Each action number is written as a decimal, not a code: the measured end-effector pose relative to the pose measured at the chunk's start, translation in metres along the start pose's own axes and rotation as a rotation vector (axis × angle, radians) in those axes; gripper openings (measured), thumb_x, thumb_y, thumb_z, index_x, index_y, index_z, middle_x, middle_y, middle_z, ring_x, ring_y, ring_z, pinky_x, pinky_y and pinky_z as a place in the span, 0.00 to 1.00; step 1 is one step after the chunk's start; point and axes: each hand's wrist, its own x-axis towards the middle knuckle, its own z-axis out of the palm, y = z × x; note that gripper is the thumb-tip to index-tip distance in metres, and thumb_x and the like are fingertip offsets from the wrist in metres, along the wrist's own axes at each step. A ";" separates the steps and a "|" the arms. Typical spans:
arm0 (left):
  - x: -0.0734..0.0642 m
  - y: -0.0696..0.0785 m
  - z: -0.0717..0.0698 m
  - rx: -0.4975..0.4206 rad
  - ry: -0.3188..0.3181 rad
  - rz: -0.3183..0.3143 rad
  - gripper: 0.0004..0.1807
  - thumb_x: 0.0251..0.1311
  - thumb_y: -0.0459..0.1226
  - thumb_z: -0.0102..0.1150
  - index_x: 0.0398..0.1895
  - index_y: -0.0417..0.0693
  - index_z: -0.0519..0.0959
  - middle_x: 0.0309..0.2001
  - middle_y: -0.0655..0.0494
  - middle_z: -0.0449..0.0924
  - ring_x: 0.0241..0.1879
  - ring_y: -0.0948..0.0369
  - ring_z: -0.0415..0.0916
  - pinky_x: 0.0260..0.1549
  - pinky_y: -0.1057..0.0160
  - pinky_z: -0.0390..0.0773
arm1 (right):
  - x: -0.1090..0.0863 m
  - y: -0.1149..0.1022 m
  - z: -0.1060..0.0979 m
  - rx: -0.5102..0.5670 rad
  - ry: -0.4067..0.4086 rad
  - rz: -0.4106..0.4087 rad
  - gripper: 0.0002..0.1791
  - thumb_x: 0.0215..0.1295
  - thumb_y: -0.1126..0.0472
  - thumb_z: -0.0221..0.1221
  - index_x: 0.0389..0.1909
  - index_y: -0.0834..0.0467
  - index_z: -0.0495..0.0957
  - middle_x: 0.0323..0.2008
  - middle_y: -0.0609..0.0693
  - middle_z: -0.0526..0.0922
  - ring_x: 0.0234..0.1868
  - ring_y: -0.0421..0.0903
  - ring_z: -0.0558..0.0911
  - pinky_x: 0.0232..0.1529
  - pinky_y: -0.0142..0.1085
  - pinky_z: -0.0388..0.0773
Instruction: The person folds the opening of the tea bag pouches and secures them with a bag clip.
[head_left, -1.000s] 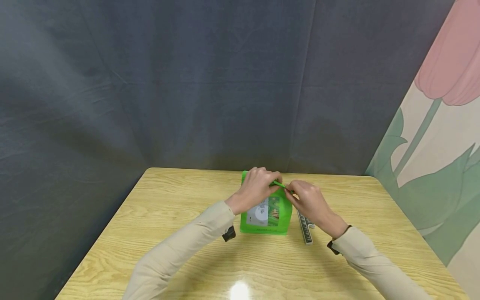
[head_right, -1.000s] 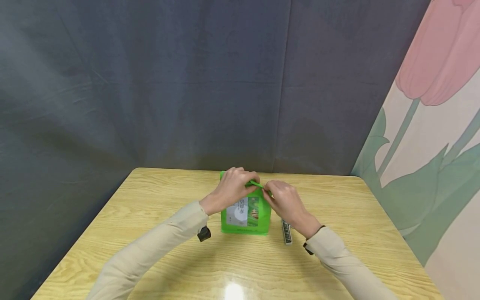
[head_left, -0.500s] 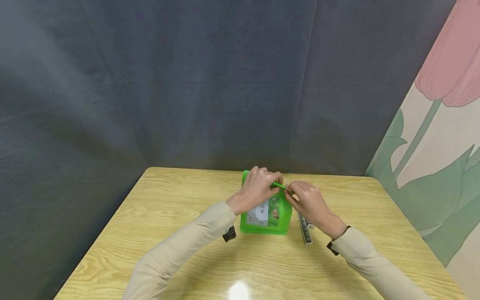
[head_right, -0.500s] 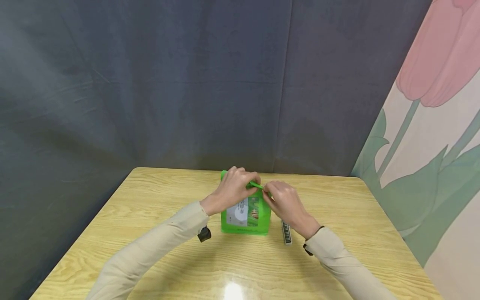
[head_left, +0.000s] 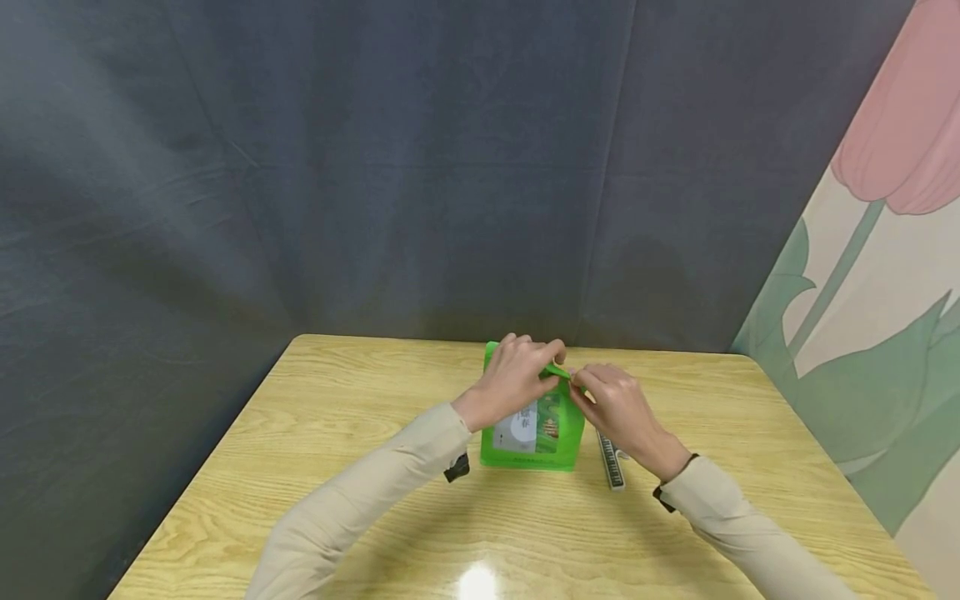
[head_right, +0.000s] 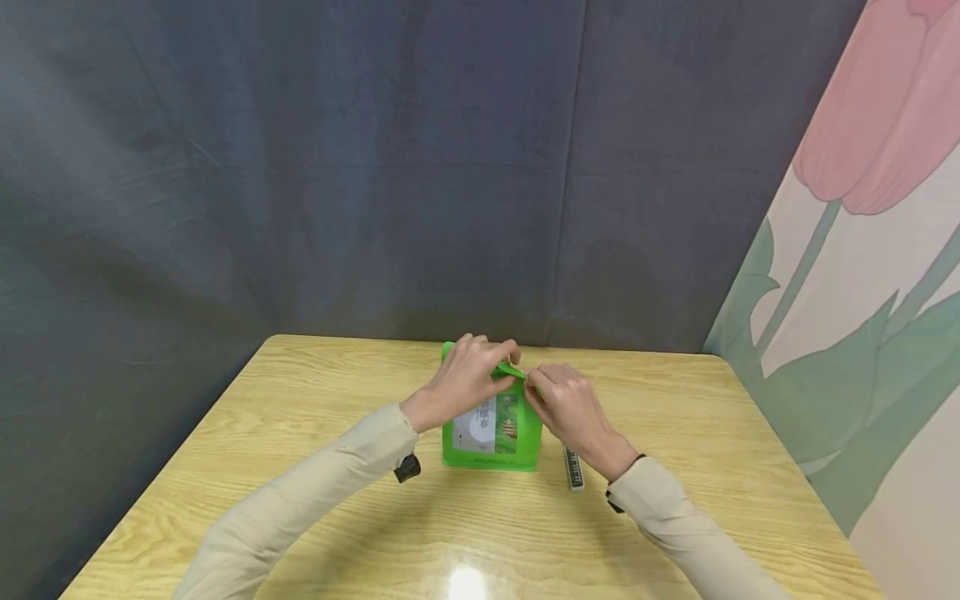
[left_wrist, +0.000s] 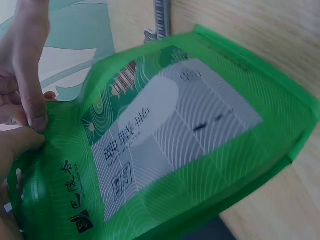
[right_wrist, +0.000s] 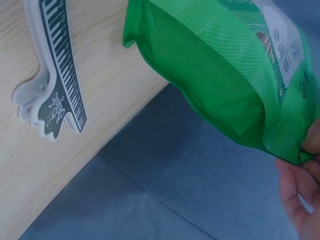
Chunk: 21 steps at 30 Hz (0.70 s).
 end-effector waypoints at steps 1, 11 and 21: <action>0.000 0.000 0.000 0.005 -0.003 0.003 0.10 0.58 0.39 0.69 0.40 0.52 0.79 0.26 0.63 0.82 0.22 0.64 0.63 0.28 0.68 0.58 | 0.000 0.000 0.000 -0.004 0.001 -0.003 0.13 0.48 0.76 0.70 0.26 0.59 0.77 0.24 0.49 0.79 0.23 0.43 0.76 0.23 0.38 0.74; 0.000 0.000 -0.001 0.021 -0.034 -0.005 0.10 0.59 0.40 0.68 0.36 0.53 0.75 0.23 0.64 0.77 0.22 0.64 0.63 0.28 0.67 0.57 | -0.001 -0.001 0.000 -0.025 0.001 -0.013 0.13 0.46 0.76 0.72 0.27 0.60 0.78 0.25 0.49 0.80 0.23 0.43 0.76 0.22 0.37 0.74; 0.001 0.000 0.002 0.028 -0.024 -0.005 0.08 0.60 0.39 0.67 0.37 0.55 0.76 0.24 0.65 0.79 0.23 0.63 0.61 0.28 0.66 0.53 | -0.002 0.000 0.003 -0.047 0.005 -0.063 0.12 0.46 0.77 0.71 0.29 0.63 0.80 0.25 0.50 0.78 0.21 0.44 0.73 0.22 0.38 0.71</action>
